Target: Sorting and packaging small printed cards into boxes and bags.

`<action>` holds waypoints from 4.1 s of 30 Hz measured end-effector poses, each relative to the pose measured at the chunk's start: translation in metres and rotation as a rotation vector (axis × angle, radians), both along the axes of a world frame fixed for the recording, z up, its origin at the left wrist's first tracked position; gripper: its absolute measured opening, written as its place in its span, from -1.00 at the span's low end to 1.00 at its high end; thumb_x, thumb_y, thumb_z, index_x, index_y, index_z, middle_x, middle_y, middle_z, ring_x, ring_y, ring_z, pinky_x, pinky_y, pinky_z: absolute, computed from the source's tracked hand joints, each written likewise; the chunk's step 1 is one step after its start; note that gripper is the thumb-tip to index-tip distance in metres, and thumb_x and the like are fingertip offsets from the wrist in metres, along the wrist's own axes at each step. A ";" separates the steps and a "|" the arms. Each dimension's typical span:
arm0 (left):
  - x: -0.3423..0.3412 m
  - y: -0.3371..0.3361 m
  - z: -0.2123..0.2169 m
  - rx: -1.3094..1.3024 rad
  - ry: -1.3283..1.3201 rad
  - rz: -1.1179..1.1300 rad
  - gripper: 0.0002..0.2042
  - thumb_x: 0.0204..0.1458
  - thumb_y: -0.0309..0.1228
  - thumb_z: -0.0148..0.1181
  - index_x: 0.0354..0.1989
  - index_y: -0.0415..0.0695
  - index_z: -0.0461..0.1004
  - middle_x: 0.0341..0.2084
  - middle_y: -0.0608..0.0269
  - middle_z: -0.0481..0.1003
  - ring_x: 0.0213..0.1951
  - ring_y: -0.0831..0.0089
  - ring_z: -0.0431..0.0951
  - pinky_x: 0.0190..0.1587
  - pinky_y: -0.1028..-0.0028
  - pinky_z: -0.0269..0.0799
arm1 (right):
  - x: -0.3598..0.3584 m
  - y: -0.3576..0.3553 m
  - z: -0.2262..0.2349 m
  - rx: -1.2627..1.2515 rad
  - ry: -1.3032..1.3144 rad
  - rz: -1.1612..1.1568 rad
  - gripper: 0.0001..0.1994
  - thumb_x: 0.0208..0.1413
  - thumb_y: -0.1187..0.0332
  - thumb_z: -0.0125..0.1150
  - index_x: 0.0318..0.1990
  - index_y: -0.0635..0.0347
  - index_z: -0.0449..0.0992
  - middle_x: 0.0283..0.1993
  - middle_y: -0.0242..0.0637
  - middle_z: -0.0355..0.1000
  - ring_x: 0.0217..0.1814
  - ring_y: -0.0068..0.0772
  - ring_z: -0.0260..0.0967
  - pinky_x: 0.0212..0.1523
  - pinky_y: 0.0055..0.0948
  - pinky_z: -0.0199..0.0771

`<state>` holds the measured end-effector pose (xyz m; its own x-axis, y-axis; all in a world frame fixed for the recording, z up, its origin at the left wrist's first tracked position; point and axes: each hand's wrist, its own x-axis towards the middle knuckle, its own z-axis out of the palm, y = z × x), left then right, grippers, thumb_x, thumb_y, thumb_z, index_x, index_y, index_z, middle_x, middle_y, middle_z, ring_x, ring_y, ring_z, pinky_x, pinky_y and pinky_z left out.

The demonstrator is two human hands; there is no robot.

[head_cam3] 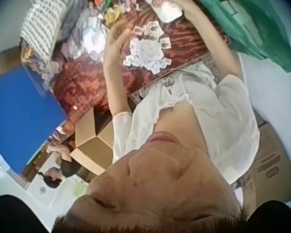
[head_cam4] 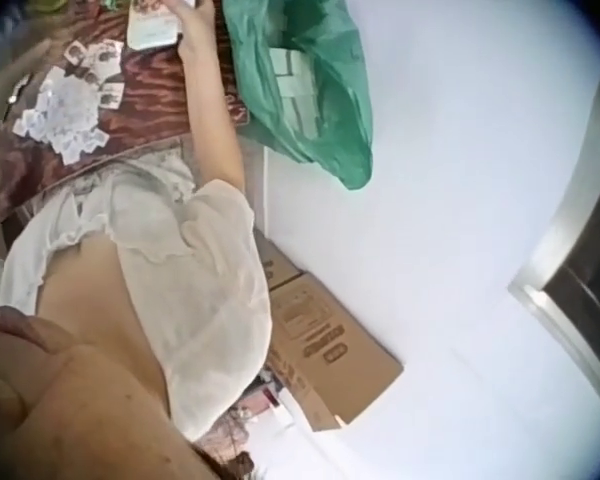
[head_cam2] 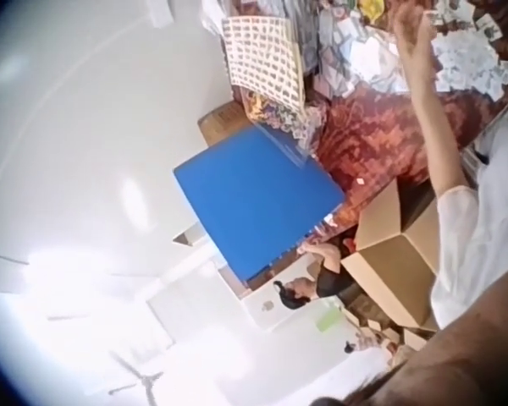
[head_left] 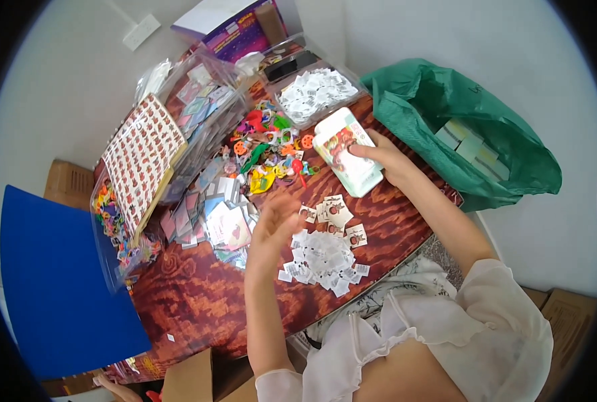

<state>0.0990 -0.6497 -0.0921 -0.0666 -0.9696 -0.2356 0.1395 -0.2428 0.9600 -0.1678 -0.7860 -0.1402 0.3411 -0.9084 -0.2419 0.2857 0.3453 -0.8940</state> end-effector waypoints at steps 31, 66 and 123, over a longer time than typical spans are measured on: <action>-0.047 -0.039 -0.041 -0.069 0.062 0.172 -0.37 0.10 -0.31 0.30 0.28 -0.32 0.20 0.18 -0.01 0.34 0.20 0.28 0.37 0.16 0.33 0.36 | 0.037 0.008 -0.021 0.159 -0.749 0.043 -0.45 0.18 0.38 0.20 0.29 0.36 0.23 0.23 -0.03 0.38 0.26 -0.14 0.37 0.29 -0.11 0.35; -0.089 -0.185 -0.039 -0.618 -0.744 -0.253 -0.28 -0.12 -0.55 0.43 0.30 -0.24 0.28 -0.07 0.08 0.51 -0.11 0.39 0.53 -0.04 0.42 0.44 | -0.086 0.078 0.065 -0.483 0.606 0.306 -0.70 0.11 0.36 0.22 -0.01 0.27 0.52 -0.16 -0.17 0.56 -0.13 -0.29 0.51 -0.08 -0.32 0.48; -0.142 -0.140 -0.071 -1.084 -1.522 -0.461 -0.45 0.18 -0.22 0.06 0.34 -0.13 0.22 0.38 -0.04 0.08 0.44 -0.03 -0.06 0.41 -0.18 -0.30 | -0.234 -0.042 0.066 -0.992 1.771 0.334 -0.38 -0.32 0.30 0.45 0.02 0.16 0.40 -0.04 -0.19 0.41 0.01 -0.13 0.40 0.03 -0.14 0.33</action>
<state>-0.0427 -0.7898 -0.1635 -0.6726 -0.6903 0.2668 -0.7269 0.6838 -0.0635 -0.4022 -0.8277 -0.0744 0.4845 -0.8748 0.0057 -0.8735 -0.4834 0.0571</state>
